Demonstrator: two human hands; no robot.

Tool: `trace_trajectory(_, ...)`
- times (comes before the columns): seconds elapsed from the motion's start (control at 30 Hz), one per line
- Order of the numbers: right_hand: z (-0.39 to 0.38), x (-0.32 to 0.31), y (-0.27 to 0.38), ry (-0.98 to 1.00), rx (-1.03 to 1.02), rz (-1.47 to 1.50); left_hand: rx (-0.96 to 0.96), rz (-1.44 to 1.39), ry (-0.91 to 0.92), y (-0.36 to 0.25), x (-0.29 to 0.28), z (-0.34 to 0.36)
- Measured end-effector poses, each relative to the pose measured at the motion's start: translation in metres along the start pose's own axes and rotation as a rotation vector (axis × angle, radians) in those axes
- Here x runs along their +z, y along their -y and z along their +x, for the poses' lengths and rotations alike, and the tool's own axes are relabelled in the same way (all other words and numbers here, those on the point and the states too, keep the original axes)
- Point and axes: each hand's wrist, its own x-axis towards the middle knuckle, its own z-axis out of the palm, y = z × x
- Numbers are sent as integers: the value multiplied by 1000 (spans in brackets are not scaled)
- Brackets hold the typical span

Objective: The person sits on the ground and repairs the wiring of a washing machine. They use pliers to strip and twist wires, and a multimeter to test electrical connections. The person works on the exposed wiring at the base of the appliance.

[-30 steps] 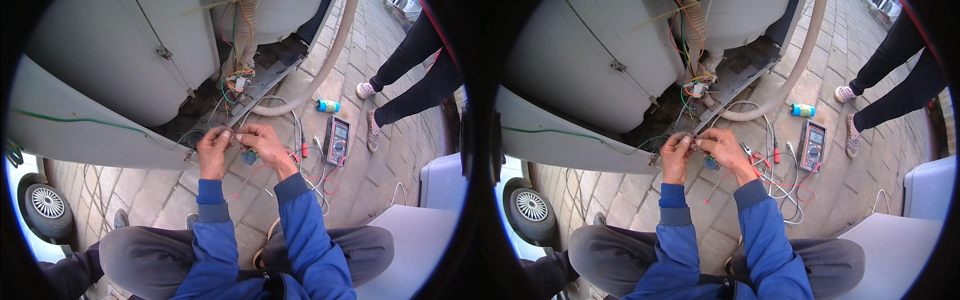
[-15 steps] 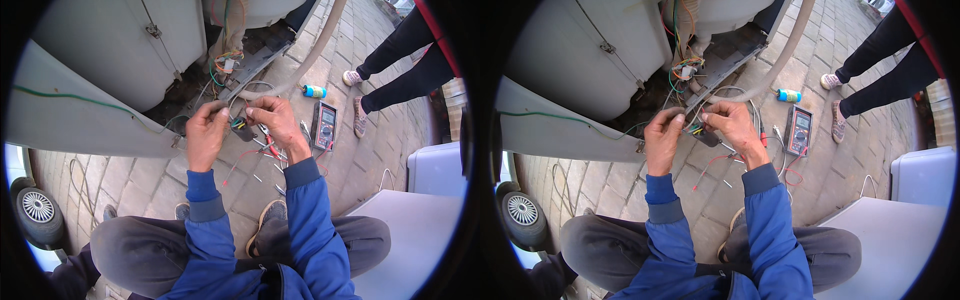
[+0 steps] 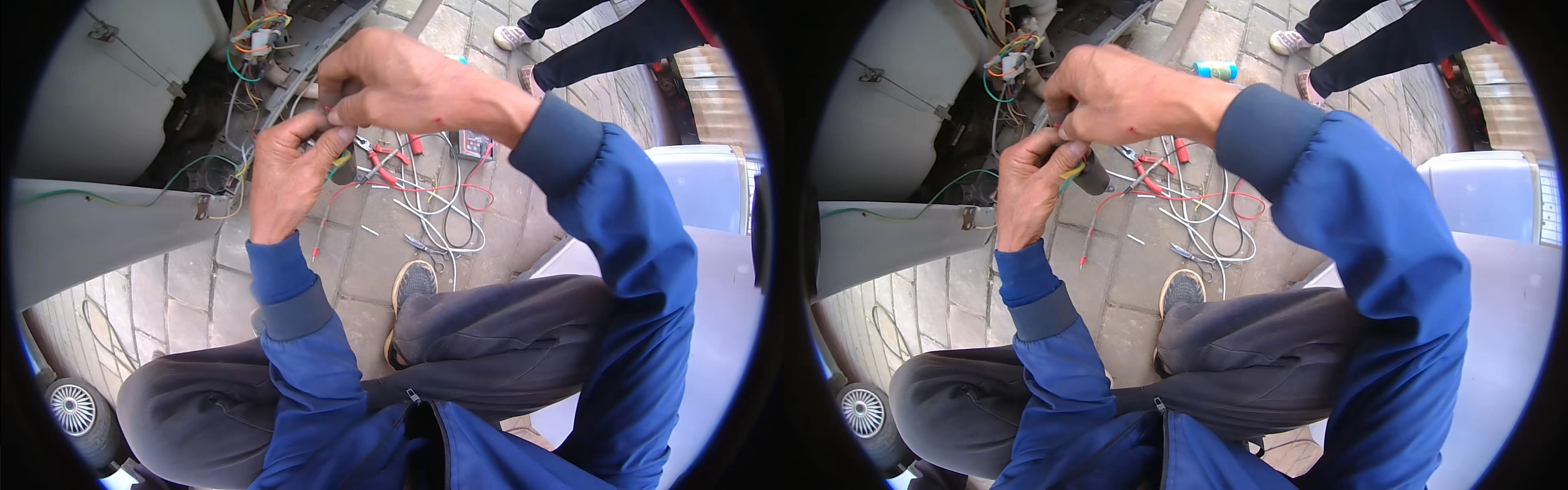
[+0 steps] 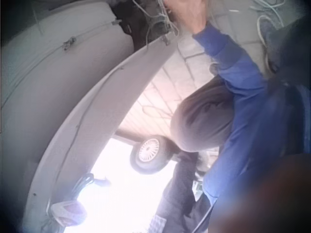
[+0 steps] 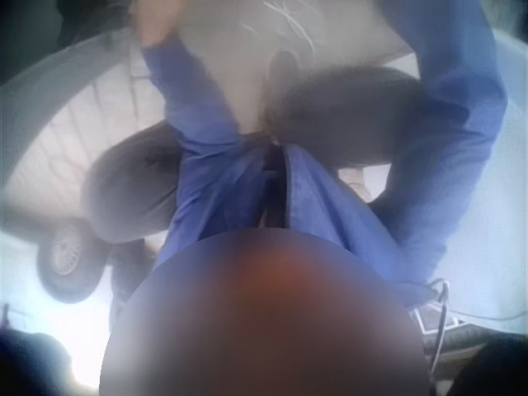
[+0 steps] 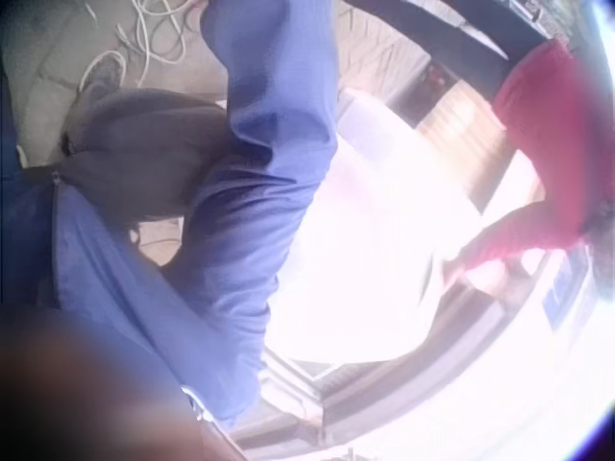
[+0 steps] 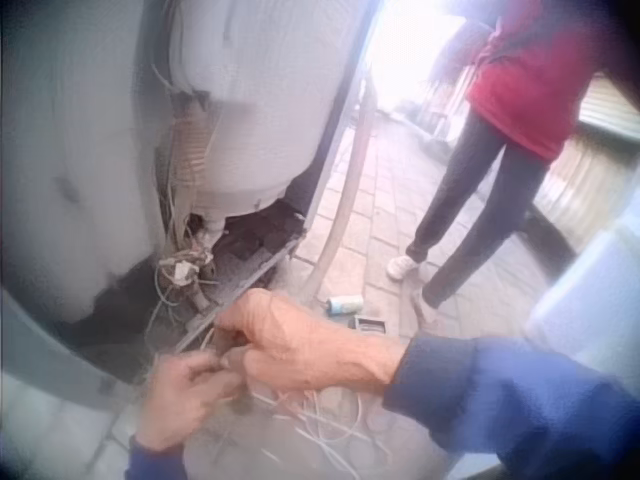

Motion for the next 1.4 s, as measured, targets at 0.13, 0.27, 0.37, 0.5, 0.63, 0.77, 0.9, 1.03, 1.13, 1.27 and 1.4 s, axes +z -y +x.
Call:
trace_trajectory(0.13, -32, -18, -12, 13, 140, 35, 65, 26, -37, 0, 1, -2)
trace_trajectory(0.27, -124, 61, -113, 95, 222, 119, -68, -50, 23, 10, 10, 4)
trace_trajectory(0.37, -198, 184, -148, 180, 542, -32, -103, -69, 27, 27, 15, 12)
trace_trajectory(0.5, -227, 274, -128, -62, 722, -223, -213, -236, 22, 46, 2, 7)
trace_trajectory(0.63, -236, 281, -132, -103, 804, -259, -286, -254, -19, 49, 11, 9)
trace_trajectory(0.77, -225, 259, -120, -74, 792, -169, -323, -222, -49, 57, 7, 2)
trace_trajectory(0.9, -235, 245, -140, -203, 748, 97, -285, -177, -53, 57, 6, 5)
trace_trajectory(1.03, -215, 192, -151, -260, 762, 804, -265, -194, -39, 58, -1, 1)
trace_trajectory(1.13, -174, 87, -122, -164, 590, 740, -274, -231, 26, 57, 11, 9)
trace_trajectory(1.27, -96, -10, -66, 18, 475, 589, -243, -343, 10, 41, 16, 7)
trace_trajectory(1.4, -40, -27, -24, 108, 440, 437, -165, -636, -146, 36, 19, 3)
